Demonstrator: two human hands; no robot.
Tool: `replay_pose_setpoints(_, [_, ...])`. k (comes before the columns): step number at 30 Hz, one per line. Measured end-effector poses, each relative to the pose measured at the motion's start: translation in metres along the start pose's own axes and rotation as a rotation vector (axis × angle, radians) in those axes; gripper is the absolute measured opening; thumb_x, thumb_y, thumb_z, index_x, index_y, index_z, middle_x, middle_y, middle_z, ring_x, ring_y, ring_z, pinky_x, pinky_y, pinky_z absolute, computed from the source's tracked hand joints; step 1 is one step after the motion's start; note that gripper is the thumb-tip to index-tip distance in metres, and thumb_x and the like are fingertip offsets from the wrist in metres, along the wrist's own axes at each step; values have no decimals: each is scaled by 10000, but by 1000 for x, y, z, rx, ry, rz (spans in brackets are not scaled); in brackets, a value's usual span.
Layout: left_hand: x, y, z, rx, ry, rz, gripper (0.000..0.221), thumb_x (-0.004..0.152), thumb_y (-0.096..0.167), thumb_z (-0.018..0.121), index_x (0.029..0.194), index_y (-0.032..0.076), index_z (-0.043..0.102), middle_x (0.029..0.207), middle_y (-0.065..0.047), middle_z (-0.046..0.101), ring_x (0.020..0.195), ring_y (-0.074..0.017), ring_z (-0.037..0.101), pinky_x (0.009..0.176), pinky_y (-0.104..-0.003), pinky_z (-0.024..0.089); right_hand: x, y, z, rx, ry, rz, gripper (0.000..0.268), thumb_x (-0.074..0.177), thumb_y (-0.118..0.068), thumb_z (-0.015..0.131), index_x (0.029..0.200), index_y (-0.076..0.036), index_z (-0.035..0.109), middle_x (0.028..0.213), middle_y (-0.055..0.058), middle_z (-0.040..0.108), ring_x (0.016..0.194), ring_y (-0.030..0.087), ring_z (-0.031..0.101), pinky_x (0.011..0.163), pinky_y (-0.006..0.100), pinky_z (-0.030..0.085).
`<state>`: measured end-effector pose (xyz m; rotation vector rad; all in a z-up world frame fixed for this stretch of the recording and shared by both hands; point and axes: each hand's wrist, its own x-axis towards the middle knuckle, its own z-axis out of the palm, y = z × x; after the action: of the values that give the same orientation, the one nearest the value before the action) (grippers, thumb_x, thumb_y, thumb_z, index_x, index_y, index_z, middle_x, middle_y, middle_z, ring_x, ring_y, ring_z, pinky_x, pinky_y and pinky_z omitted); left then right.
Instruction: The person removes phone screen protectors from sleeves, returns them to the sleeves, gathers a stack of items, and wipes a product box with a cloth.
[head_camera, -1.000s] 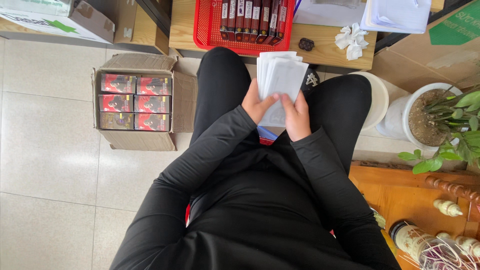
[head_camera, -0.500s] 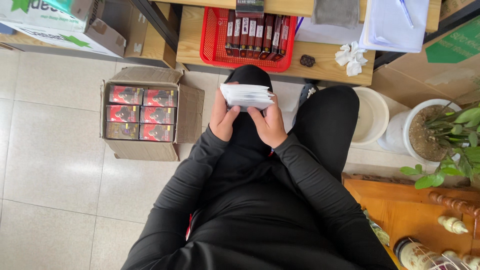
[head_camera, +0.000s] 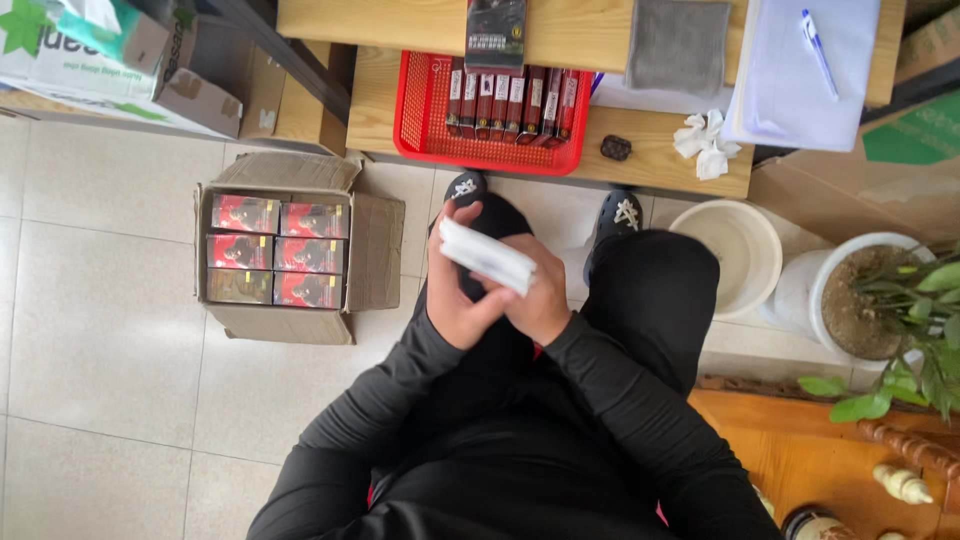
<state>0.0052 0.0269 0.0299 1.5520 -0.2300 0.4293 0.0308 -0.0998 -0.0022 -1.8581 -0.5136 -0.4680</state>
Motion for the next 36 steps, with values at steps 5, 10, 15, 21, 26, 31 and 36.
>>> replay_pose_setpoints(5, [34,-25,38,-4,197,88,1422,538,398,969,1506,-77,42,1365,-305,409,1291,-408,434,1140,-541,241,30,25,0,-73,39,-82,435,932,-380,437,972,-46,712,857,85,689,775,304,693,664,373,552])
replay_pose_setpoints(10, [51,-29,42,42,195,122,1263,616,292,951,1490,-50,107,1089,-247,544,975,-349,607,936,-515,447,58,4,-10,-31,78,-61,619,1008,-448,270,984,-19,715,882,114,687,791,319,692,651,384,549])
replay_pose_setpoints(15, [33,-5,37,127,223,212,1255,628,392,937,1472,-91,144,1042,-260,591,884,-336,644,843,-512,490,56,-28,-8,315,80,7,649,1028,-458,290,1024,60,681,950,198,684,852,363,693,695,378,558])
replay_pose_setpoints(21, [-10,-12,19,267,231,253,1249,679,497,879,1477,-101,127,1189,-320,535,1063,-413,591,908,-550,469,15,-18,-1,296,-89,-84,432,922,-375,646,1078,24,702,1080,143,714,966,317,712,839,342,561])
replay_pose_setpoints(26, [-11,-25,26,465,300,309,1242,665,536,862,1443,-161,189,1129,-250,602,995,-339,638,902,-429,484,-5,17,12,434,-66,-107,377,887,-204,697,1081,117,664,1090,231,692,1016,299,675,923,310,506])
replay_pose_setpoints(31, [2,-10,19,399,109,240,1220,578,404,924,1490,-69,268,1227,-233,527,1055,-385,573,937,-488,459,-17,41,-6,470,-16,46,383,678,-111,893,985,54,736,984,216,735,990,317,689,797,354,540])
replay_pose_setpoints(36, [88,-44,-7,177,-113,134,507,957,378,642,1303,18,553,1159,-198,579,1085,-417,584,940,-520,461,-29,78,-51,171,115,113,520,723,-118,866,1141,93,638,1198,202,649,1142,234,557,1015,466,418])
